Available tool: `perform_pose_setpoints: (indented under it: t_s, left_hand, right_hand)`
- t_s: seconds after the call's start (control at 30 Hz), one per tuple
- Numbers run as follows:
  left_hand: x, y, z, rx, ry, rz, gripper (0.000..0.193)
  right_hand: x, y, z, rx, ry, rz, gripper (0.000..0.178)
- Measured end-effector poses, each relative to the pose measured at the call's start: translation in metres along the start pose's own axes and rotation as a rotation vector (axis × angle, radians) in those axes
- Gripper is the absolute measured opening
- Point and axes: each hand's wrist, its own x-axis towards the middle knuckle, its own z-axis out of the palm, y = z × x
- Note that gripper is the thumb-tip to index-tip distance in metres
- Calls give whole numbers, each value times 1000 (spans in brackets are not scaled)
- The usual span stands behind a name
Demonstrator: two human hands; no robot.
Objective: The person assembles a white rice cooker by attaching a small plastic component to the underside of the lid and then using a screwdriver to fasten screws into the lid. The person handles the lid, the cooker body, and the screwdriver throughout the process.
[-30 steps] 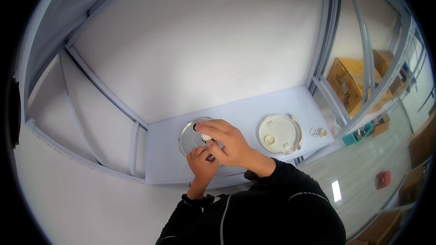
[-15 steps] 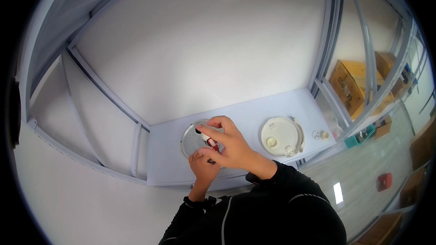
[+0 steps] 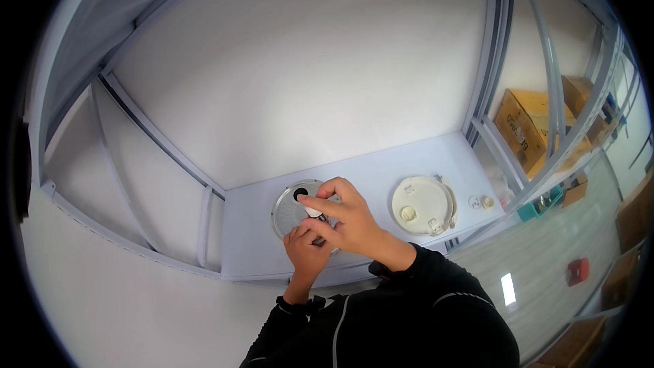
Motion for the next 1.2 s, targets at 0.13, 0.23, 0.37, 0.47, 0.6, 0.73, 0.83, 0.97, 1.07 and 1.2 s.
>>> perform_pose_setpoints:
  t_s: [0.13, 0.23, 0.37, 0.47, 0.6, 0.73, 0.83, 0.97, 1.07, 1.2]
  left_hand:
    - [-3, -6, 0, -11, 5, 13, 14]
    - [-3, -4, 0, -8, -21, -10, 14]
    - [-5, -6, 1, 13, -29, -23, 14]
    - [-3, -2, 1, 3, -17, -30, 14]
    - [-1, 4, -1, 30, -5, -33, 15]
    - [-3, -1, 1, 30, 1, -9, 14]
    - [4, 8, -5, 48, -35, -37, 14]
    - [11, 12, -12, 106, -127, 19, 13]
    - [19, 11, -16, 61, -192, 56, 13]
    - [26, 1, -15, 42, -324, 95, 12]
  right_hand:
    - [-2, 2, 2, 156, 9, 75, 46]
    - [5, -4, 1, 92, 30, -15, 47]
    - [-1, -2, -1, -50, -53, 36, 48]
    - [2, -2, 0, 53, -18, 36, 52]
    - [2, 1, 2, 138, -46, -2, 52]
    - [0, -3, 0, 25, -65, -20, 48]
    - [-1, 0, -1, 33, -59, 22, 49]
    - [4, -4, -1, 175, -49, 71, 54]
    - [12, -9, -2, 95, -35, -28, 55]
    - [9, -1, -3, 35, -98, -2, 56]
